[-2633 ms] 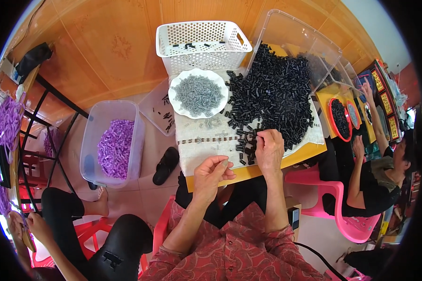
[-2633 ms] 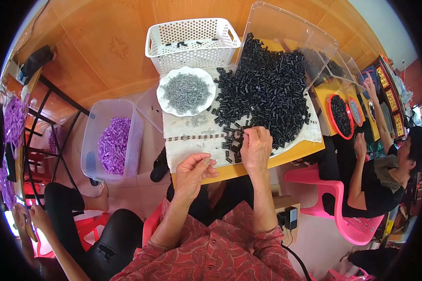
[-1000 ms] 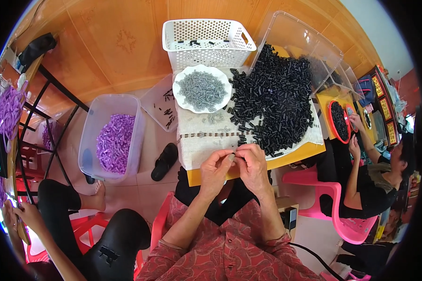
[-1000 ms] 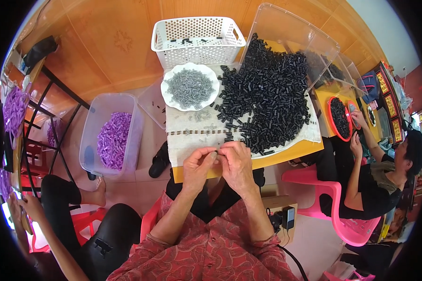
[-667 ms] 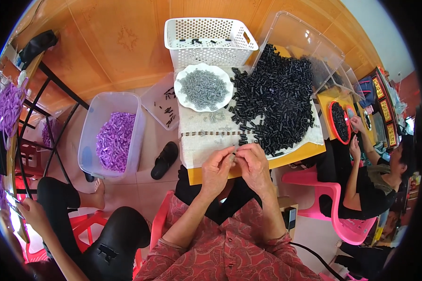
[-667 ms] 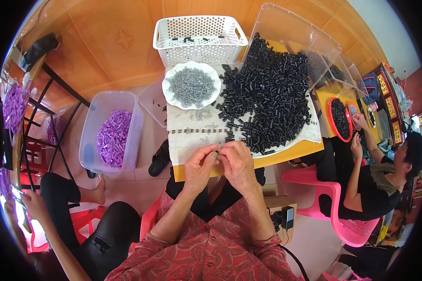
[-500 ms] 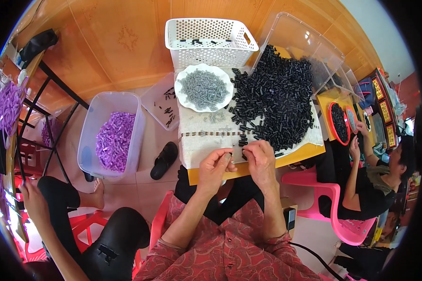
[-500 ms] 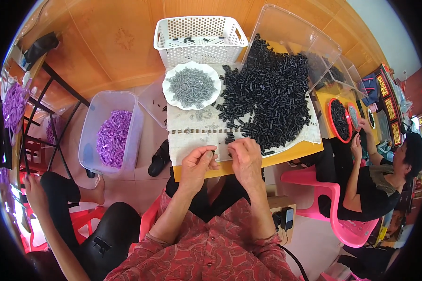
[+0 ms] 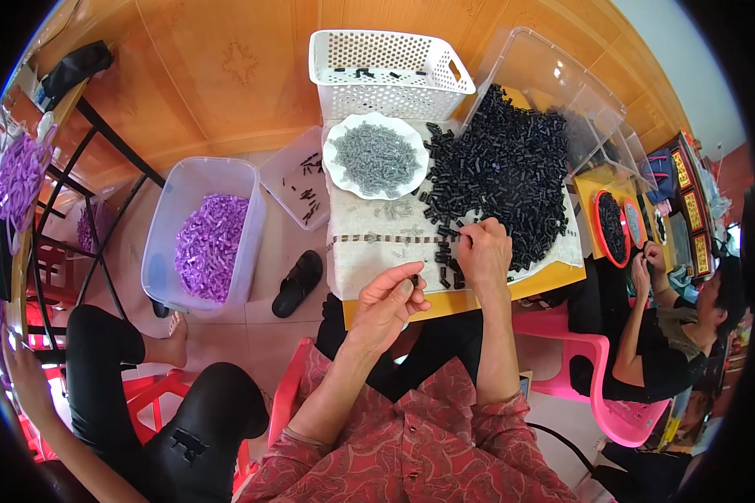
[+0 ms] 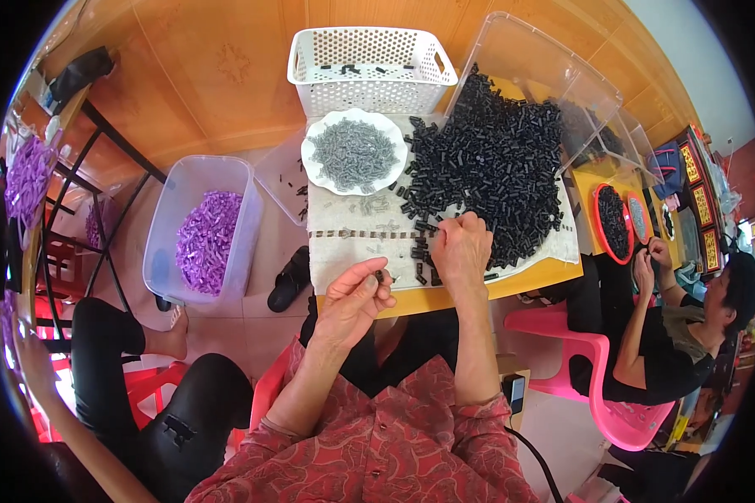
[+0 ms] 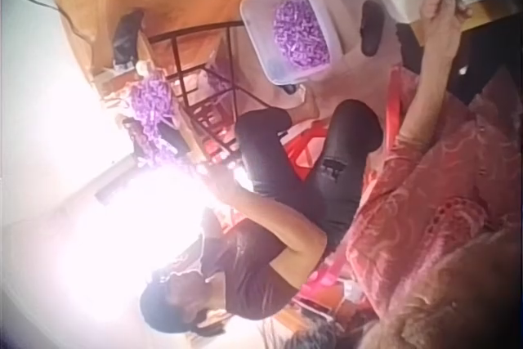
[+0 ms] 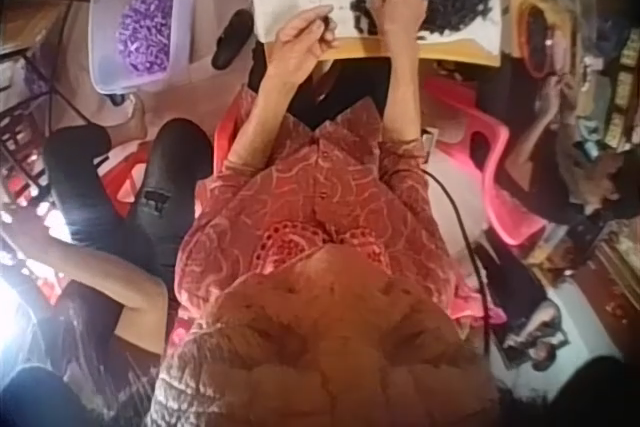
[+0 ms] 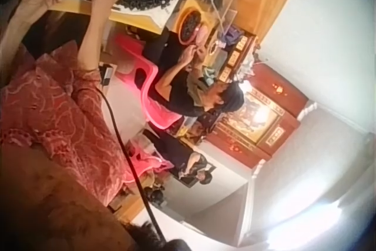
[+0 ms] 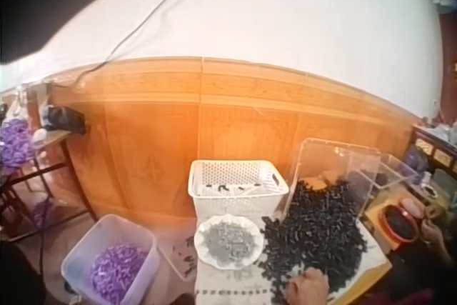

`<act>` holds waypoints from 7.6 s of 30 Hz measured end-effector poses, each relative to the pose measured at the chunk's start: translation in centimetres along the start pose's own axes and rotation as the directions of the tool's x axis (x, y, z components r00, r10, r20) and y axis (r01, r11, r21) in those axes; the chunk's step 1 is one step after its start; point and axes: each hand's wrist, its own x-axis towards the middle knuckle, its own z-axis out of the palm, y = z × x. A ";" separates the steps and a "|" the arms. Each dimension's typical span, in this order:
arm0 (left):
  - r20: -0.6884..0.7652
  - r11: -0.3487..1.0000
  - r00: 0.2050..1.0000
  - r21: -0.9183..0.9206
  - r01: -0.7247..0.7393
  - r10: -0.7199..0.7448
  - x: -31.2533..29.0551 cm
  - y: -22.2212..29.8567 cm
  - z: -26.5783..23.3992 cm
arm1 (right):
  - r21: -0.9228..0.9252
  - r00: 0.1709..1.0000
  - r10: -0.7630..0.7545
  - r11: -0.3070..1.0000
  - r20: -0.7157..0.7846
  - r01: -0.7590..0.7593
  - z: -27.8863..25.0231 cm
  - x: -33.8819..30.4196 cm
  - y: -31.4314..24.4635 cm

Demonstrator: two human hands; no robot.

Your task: Assembling small black plastic components by hand.

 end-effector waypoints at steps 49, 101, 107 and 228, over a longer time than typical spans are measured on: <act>-0.217 0.986 0.966 0.120 -0.119 0.143 -0.6 0.4 0.4 | 0.696 0.970 0.160 0.676 0.185 -0.244 -2.0 -4.9 -4.2; -0.232 0.993 0.968 -0.045 -0.112 0.098 -0.2 0.1 -0.9 | 0.420 0.991 -0.111 0.905 0.076 0.069 0.5 0.4 -4.4; -0.233 0.993 0.968 -0.043 -0.109 0.096 -0.2 0.1 -0.9 | 0.162 0.954 -0.236 0.965 0.184 0.207 1.3 1.3 -5.6; -0.110 0.914 0.994 -0.406 -0.022 -0.025 -1.0 0.2 -1.0 | 0.586 0.996 -0.017 0.810 0.087 -0.037 -0.9 -5.0 -4.7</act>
